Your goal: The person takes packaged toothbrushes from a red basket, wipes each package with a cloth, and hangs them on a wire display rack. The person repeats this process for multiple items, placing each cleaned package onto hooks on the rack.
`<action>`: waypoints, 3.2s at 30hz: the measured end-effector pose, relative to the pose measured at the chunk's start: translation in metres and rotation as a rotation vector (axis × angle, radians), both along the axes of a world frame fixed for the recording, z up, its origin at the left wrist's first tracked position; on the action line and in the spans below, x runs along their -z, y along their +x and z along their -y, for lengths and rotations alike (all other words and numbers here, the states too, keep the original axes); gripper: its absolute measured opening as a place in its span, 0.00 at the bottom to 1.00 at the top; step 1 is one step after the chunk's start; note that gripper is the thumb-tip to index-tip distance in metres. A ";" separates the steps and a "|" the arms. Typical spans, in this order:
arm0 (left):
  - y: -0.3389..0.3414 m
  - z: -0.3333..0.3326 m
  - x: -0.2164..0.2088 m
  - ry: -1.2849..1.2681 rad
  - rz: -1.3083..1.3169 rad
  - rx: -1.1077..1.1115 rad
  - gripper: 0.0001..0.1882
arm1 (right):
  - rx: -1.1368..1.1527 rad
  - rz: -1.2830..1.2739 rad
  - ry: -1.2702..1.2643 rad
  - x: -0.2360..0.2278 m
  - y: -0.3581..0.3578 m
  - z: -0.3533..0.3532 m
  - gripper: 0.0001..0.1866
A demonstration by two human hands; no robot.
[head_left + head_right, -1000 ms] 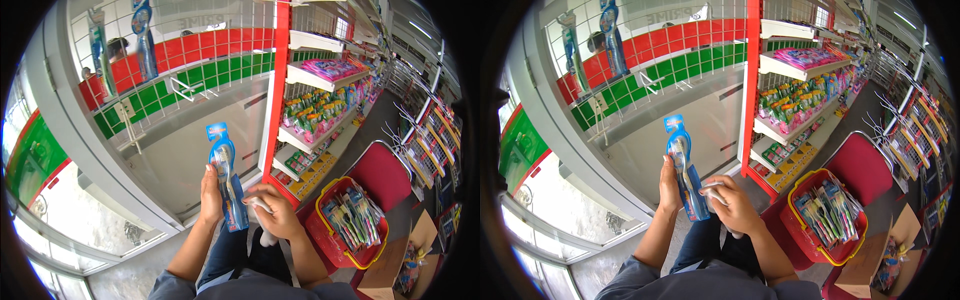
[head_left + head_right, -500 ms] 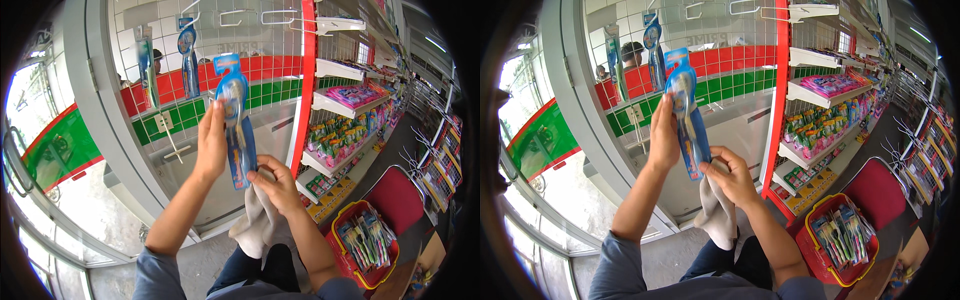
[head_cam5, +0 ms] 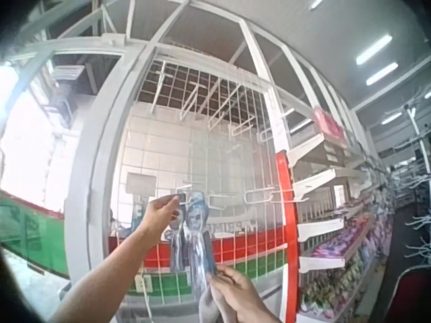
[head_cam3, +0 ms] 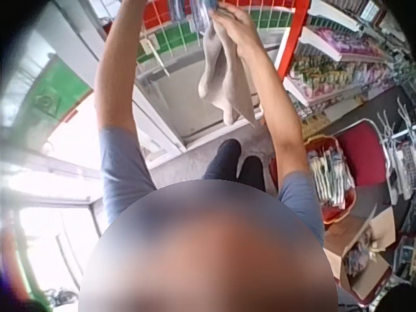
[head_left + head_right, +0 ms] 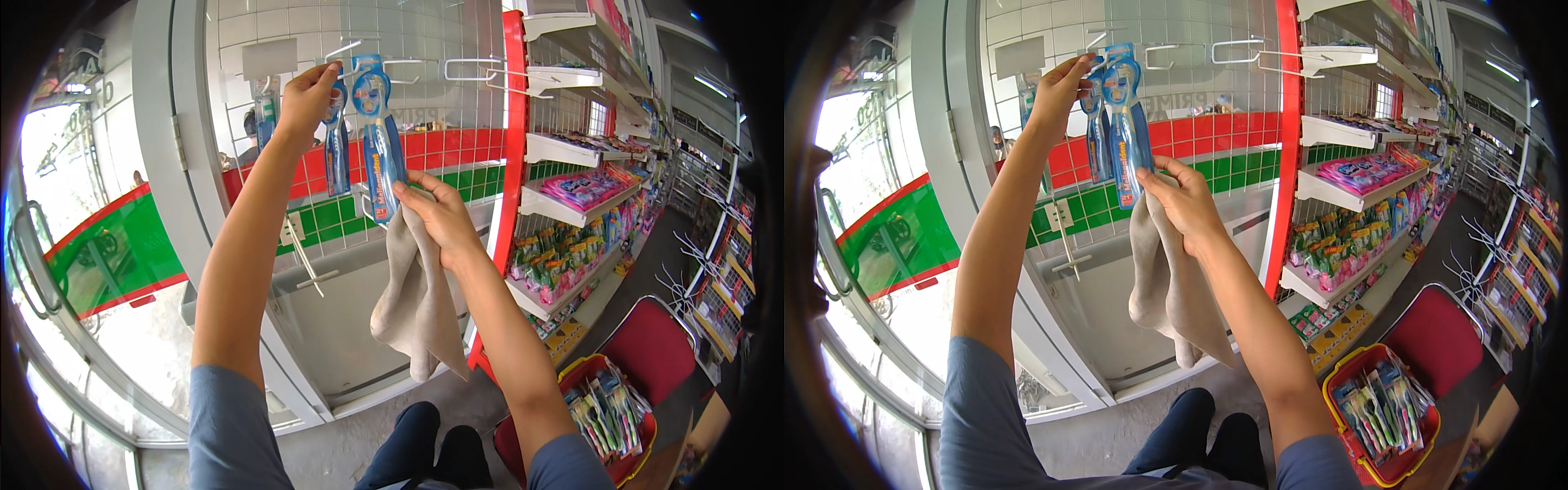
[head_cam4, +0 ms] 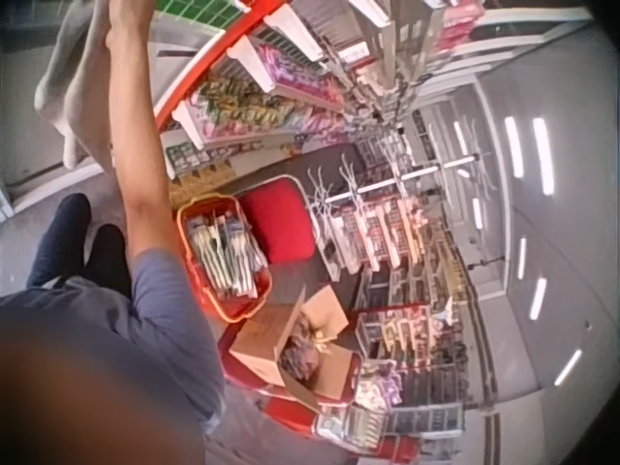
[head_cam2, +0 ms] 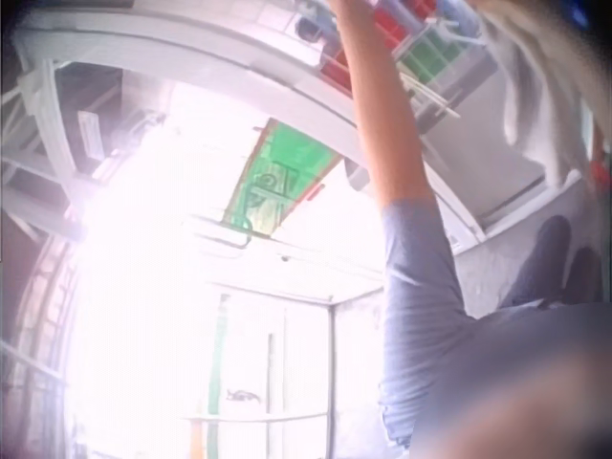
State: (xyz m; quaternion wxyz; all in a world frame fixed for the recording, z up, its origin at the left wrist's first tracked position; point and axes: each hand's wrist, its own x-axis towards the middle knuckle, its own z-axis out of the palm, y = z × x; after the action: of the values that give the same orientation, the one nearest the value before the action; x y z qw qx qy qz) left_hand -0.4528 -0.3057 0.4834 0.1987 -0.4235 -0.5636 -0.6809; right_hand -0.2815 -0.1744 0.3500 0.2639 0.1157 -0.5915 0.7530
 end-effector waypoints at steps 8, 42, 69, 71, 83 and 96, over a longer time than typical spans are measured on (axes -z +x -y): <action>-0.014 -0.004 -0.026 -0.123 0.124 -0.012 0.22 | -0.018 0.045 0.073 -0.007 -0.019 -0.009 0.15; 0.001 0.001 0.037 -0.304 0.160 -0.033 0.15 | 0.282 0.060 0.279 0.016 -0.024 -0.006 0.27; 0.007 -0.005 0.066 -0.096 -0.201 -0.653 0.25 | 1.002 -0.041 0.162 0.077 0.332 -0.112 0.20; 0.039 0.000 0.073 -0.141 -0.190 -0.398 0.19 | 1.070 -0.053 0.066 0.079 0.359 -0.116 0.19; 0.223 -0.056 0.193 -0.280 -0.023 0.461 0.10 | 1.415 -0.064 0.043 0.091 0.479 -0.106 0.20; 0.342 -0.199 0.397 -0.814 0.626 1.185 0.13 | 1.480 0.763 0.128 0.232 0.544 -0.198 0.12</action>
State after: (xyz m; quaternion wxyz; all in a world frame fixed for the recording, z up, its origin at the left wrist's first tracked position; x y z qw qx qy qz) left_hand -0.1109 -0.1063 0.0867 -0.5368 -0.4816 -0.4786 -0.5008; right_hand 0.2628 0.0235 0.1175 0.4651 -0.5509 -0.6052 0.3375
